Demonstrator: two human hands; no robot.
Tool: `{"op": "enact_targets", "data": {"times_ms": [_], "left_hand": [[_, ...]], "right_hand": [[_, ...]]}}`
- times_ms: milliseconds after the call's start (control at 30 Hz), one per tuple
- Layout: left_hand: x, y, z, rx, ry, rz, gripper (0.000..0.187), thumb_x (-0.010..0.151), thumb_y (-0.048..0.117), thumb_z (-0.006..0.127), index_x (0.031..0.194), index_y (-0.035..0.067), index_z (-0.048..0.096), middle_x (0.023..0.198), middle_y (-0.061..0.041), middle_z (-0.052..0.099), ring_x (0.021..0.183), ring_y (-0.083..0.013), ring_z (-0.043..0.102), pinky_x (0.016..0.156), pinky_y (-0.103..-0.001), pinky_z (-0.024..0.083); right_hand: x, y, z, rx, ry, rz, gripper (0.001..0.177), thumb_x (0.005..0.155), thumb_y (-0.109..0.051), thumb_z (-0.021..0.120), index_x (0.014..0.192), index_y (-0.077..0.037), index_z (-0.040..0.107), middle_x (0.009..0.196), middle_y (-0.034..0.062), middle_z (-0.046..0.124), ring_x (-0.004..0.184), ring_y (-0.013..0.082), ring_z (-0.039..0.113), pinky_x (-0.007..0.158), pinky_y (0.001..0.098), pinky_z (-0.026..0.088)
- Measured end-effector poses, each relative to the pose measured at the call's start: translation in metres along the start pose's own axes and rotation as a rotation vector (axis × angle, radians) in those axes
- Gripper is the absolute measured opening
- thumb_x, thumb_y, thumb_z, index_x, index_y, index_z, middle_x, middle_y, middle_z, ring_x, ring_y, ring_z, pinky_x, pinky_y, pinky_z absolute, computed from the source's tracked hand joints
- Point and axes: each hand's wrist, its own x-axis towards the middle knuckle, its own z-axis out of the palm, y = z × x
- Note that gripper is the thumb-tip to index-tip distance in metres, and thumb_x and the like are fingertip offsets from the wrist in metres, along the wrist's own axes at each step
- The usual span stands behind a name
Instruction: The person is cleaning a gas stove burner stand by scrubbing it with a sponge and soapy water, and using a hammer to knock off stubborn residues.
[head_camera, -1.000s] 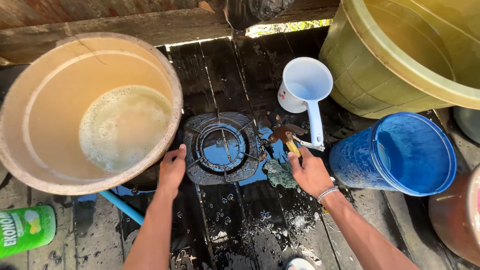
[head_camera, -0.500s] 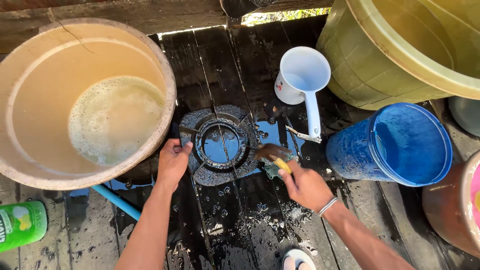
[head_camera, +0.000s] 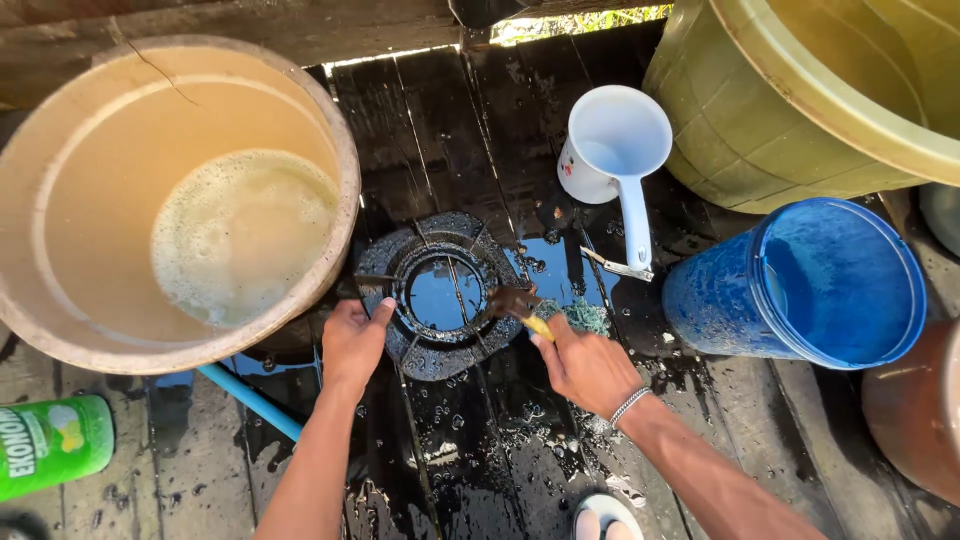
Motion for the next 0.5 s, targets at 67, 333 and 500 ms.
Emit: {"op": "enact_targets", "data": {"times_ms": [67, 333, 500], "left_hand": [[0.024, -0.039, 0.006, -0.021, -0.030, 0.016, 0.036, 0.094, 0.031, 0.078, 0.094, -0.003, 0.064, 0.082, -0.009, 0.063, 0.072, -0.0162, 0.055, 0.067, -0.033, 0.047], [0.032, -0.069, 0.006, -0.204, -0.185, -0.066, 0.038, 0.091, 0.030, 0.068, 0.114, 0.000, 0.070, 0.087, -0.004, 0.071, 0.072, -0.0132, 0.060, 0.061, -0.030, 0.048], [0.018, -0.045, -0.005, -0.164, -0.151, -0.157, 0.047, 0.097, 0.036, 0.064, 0.123, -0.002, 0.066, 0.098, -0.005, 0.072, 0.079, -0.0153, 0.069, 0.069, -0.031, 0.056]], "right_hand": [[-0.002, 0.008, 0.010, -0.005, 0.005, -0.006, 0.029, 0.101, -0.033, 0.053, 0.103, -0.004, 0.051, 0.055, 0.0201, 0.063, 0.051, 0.0440, 0.064, 0.049, 0.0561, 0.050], [-0.011, 0.016, 0.004, 0.039, 0.054, 0.032, 0.029, 0.100, -0.034, 0.054, 0.106, -0.006, 0.054, 0.060, 0.0230, 0.066, 0.058, 0.0473, 0.065, 0.054, 0.0595, 0.050], [-0.016, 0.026, 0.008, 0.071, 0.067, 0.023, 0.029, 0.099, -0.034, 0.055, 0.106, -0.006, 0.055, 0.054, 0.0219, 0.062, 0.053, 0.0459, 0.063, 0.052, 0.0580, 0.049]]}}
